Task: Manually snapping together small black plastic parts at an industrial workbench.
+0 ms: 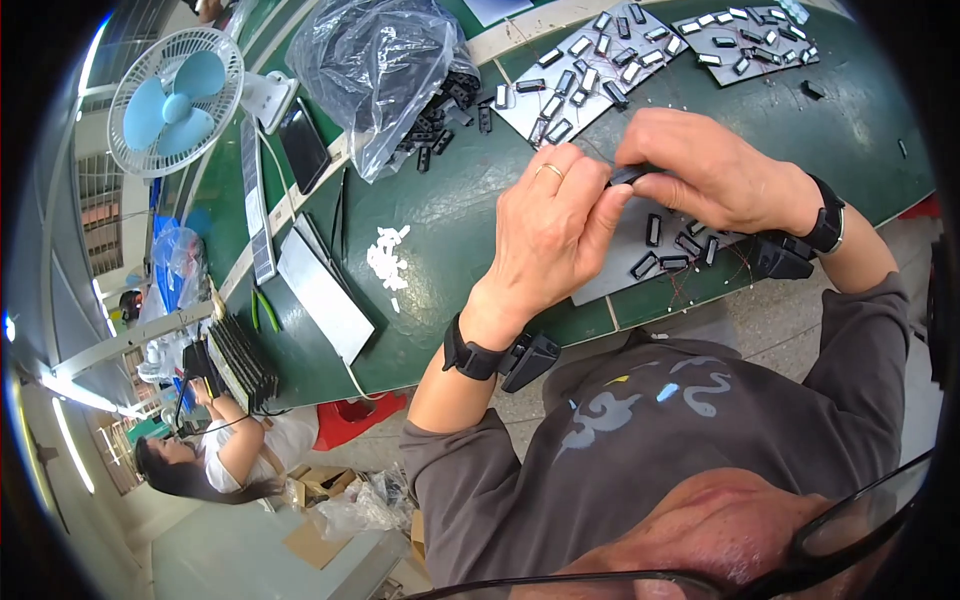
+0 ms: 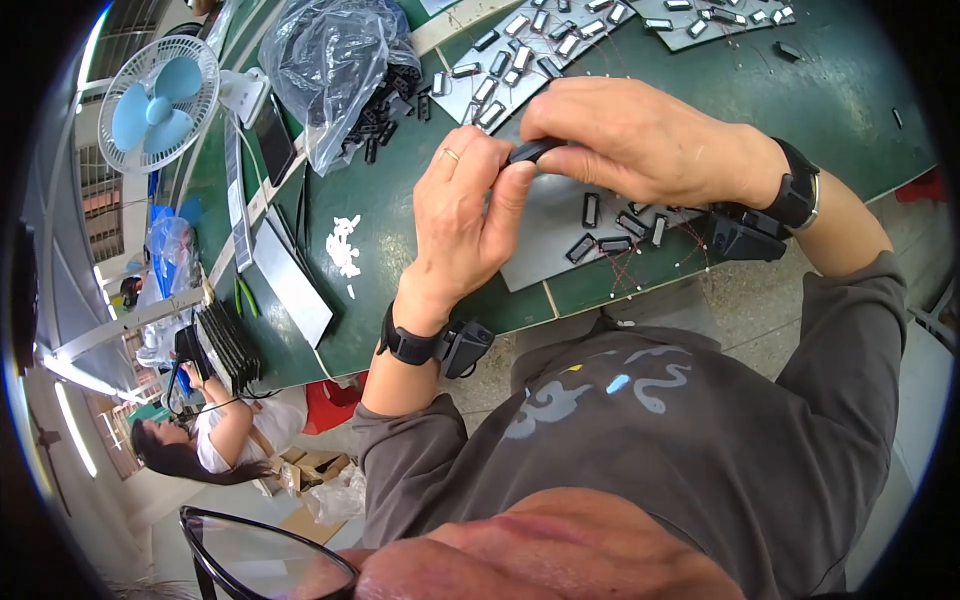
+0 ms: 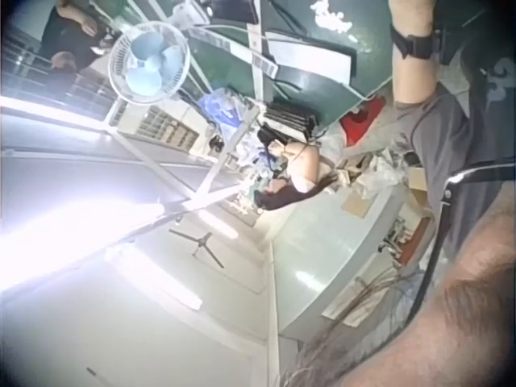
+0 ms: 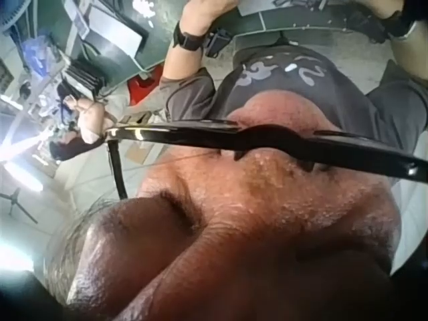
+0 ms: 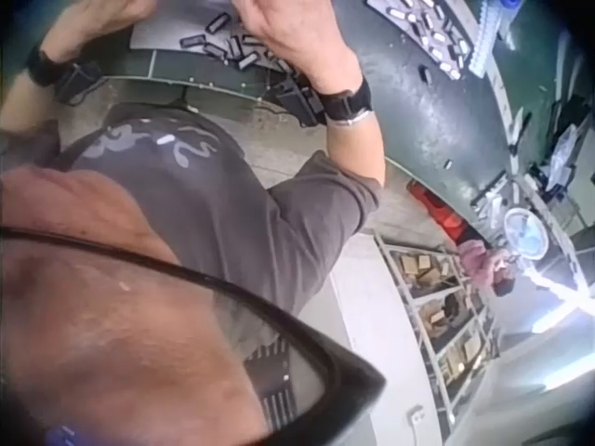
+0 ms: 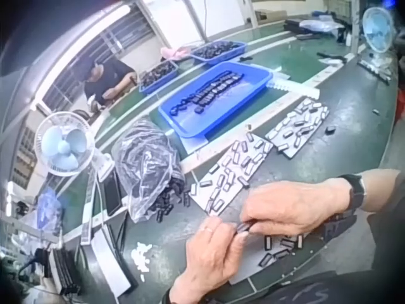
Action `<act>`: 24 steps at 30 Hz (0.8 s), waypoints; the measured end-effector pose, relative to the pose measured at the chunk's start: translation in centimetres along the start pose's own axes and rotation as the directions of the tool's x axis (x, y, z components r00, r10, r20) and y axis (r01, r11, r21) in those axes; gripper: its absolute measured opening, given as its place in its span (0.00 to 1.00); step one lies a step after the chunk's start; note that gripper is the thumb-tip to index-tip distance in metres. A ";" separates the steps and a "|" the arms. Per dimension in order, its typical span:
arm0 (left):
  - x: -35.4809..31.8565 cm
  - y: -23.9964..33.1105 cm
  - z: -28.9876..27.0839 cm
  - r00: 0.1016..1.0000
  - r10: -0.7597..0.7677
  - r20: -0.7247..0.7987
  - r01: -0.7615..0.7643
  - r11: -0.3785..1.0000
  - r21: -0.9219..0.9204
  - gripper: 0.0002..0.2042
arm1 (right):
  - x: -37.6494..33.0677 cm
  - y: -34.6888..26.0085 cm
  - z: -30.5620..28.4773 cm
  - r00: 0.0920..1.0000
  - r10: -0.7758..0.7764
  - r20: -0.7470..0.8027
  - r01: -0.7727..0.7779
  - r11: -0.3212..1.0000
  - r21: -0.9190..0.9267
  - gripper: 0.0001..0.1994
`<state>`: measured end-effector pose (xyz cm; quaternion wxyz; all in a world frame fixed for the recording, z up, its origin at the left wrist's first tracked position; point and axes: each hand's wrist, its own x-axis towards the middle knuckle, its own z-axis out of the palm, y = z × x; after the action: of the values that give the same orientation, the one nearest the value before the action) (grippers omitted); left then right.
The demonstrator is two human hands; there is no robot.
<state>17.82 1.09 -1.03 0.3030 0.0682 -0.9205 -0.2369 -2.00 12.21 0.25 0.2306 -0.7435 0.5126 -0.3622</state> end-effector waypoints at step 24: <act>-0.5 0.0 0.9 0.967 -0.187 0.171 0.153 0.968 0.197 0.16 | -0.4 -0.1 -5.9 0.897 0.431 0.096 -0.275 0.716 -0.642 0.17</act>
<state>17.70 1.58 -1.94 0.1855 0.1519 -0.9536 -0.1822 -6.62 12.81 3.95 0.1019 -0.7025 0.7036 -0.0327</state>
